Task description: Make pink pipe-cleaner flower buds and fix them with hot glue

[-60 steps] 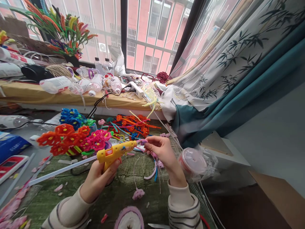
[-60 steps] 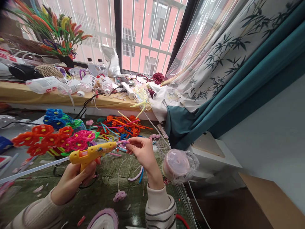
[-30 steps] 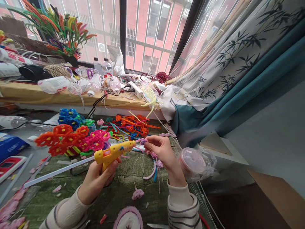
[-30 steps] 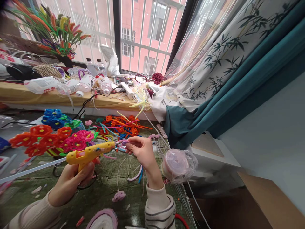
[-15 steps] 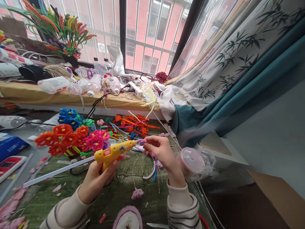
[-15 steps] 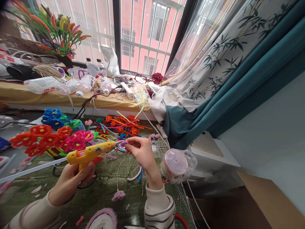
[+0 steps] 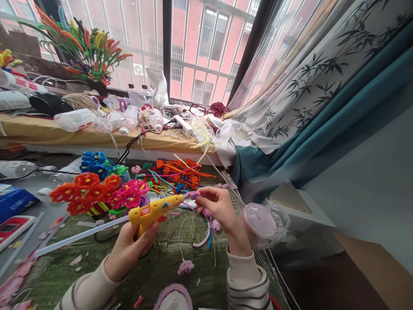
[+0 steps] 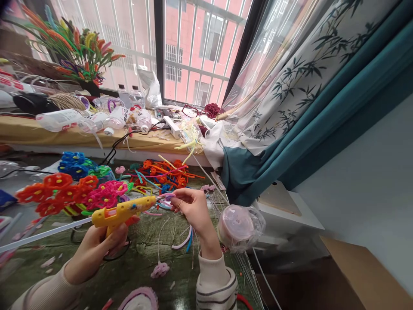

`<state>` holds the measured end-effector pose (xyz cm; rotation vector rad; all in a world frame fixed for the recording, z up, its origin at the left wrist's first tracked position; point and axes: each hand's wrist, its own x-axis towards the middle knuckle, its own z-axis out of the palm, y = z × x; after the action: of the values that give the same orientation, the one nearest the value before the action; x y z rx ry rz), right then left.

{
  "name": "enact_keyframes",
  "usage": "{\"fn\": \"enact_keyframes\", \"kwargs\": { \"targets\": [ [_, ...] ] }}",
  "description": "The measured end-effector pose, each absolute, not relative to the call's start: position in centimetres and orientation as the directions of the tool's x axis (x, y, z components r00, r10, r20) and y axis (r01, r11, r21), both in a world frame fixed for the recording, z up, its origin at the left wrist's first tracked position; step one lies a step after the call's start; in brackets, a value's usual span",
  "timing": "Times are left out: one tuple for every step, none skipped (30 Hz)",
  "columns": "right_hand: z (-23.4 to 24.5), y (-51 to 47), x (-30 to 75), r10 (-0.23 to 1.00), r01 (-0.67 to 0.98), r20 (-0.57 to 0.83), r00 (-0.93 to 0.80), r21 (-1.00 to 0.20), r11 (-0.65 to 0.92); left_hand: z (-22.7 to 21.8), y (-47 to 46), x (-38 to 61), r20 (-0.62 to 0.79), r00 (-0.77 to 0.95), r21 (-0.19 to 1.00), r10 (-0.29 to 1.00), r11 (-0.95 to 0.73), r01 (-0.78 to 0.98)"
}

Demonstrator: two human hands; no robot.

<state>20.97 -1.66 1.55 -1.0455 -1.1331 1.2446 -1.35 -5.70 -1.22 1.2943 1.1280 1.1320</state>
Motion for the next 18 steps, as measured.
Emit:
{"fn": "enact_keyframes", "kwargs": {
  "targets": [
    [1.56, -1.68, 21.06, 0.998, -0.154, 0.060, -0.011, -0.986, 0.058, -1.21, -5.73, -1.31, 0.029, 0.114, 0.999, 0.993, -0.032, 0.021],
    [1.56, -1.70, 21.14, 0.998, -0.154, 0.061, -0.013, -0.986, 0.058, -1.19, -5.77, -1.26, 0.035, 0.115, 0.999, 0.993, -0.038, 0.022],
    [1.57, -1.71, 21.20, 0.998, -0.153, 0.062, -0.015, -0.986, 0.059, -1.16, -5.80, -1.19, 0.040, 0.118, 0.999, 0.992, -0.043, 0.023],
    [1.57, -1.72, 21.25, 0.998, -0.152, 0.064, -0.019, -0.986, 0.060, -1.11, -5.83, -1.12, 0.042, 0.122, 0.999, 0.992, -0.045, 0.024],
    [1.56, -1.71, 21.28, 0.998, -0.153, 0.066, -0.022, -0.986, 0.062, -1.04, -5.86, -1.06, 0.042, 0.125, 0.999, 0.991, -0.045, 0.022],
    [1.54, -1.71, 21.29, 0.997, -0.154, 0.067, -0.024, -0.986, 0.062, -0.96, -5.88, -0.99, 0.039, 0.129, 0.999, 0.991, -0.041, 0.019],
    [1.52, -1.70, 21.28, 0.997, -0.155, 0.067, -0.024, -0.986, 0.063, -0.88, -5.89, -0.94, 0.031, 0.131, 0.999, 0.991, -0.034, 0.016],
    [1.51, -1.68, 21.26, 0.997, -0.154, 0.067, -0.024, -0.986, 0.063, -0.80, -5.89, -0.91, 0.021, 0.133, 1.000, 0.991, -0.023, 0.013],
    [1.50, -1.67, 21.23, 0.997, -0.153, 0.068, -0.022, -0.986, 0.064, -0.75, -5.88, -0.89, 0.011, 0.133, 1.000, 0.991, -0.012, 0.010],
    [1.51, -1.66, 21.20, 0.998, -0.151, 0.068, -0.018, -0.986, 0.064, -0.71, -5.87, -0.91, 0.001, 0.133, 1.000, 0.991, -0.002, 0.007],
    [1.53, -1.66, 21.18, 0.998, -0.150, 0.067, -0.014, -0.987, 0.064, -0.70, -5.84, -0.95, -0.006, 0.129, 1.000, 0.992, 0.006, 0.005],
    [1.57, -1.67, 21.15, 0.998, -0.148, 0.066, -0.011, -0.987, 0.064, -0.72, -5.81, -1.03, -0.013, 0.123, 1.000, 0.992, 0.013, 0.003],
    [1.62, -1.68, 21.13, 0.998, -0.146, 0.067, -0.007, -0.987, 0.065, -0.77, -5.76, -1.12, -0.018, 0.115, 1.000, 0.993, 0.018, -0.001],
    [1.67, -1.71, 21.12, 0.998, -0.142, 0.067, -0.004, -0.988, 0.066, -0.84, -5.72, -1.22, -0.019, 0.110, 1.000, 0.994, 0.019, -0.004],
    [1.73, -1.73, 21.10, 0.998, -0.136, 0.068, -0.002, -0.988, 0.067, -0.93, -5.68, -1.33, -0.015, 0.107, 1.000, 0.994, 0.015, -0.006],
    [1.78, -1.77, 21.08, 0.998, -0.129, 0.067, -0.002, -0.989, 0.067, -1.03, -5.64, -1.42, -0.006, 0.109, 1.000, 0.994, 0.007, -0.007],
    [1.82, -1.80, 21.05, 0.998, -0.123, 0.066, -0.002, -0.990, 0.065, -1.13, -5.61, -1.50, 0.006, 0.115, 1.000, 0.993, -0.005, -0.007],
    [1.86, -1.83, 21.02, 0.998, -0.117, 0.063, -0.004, -0.991, 0.062, -1.22, -5.59, -1.54, 0.019, 0.123, 1.000, 0.992, -0.019, -0.006]
  ]
}}
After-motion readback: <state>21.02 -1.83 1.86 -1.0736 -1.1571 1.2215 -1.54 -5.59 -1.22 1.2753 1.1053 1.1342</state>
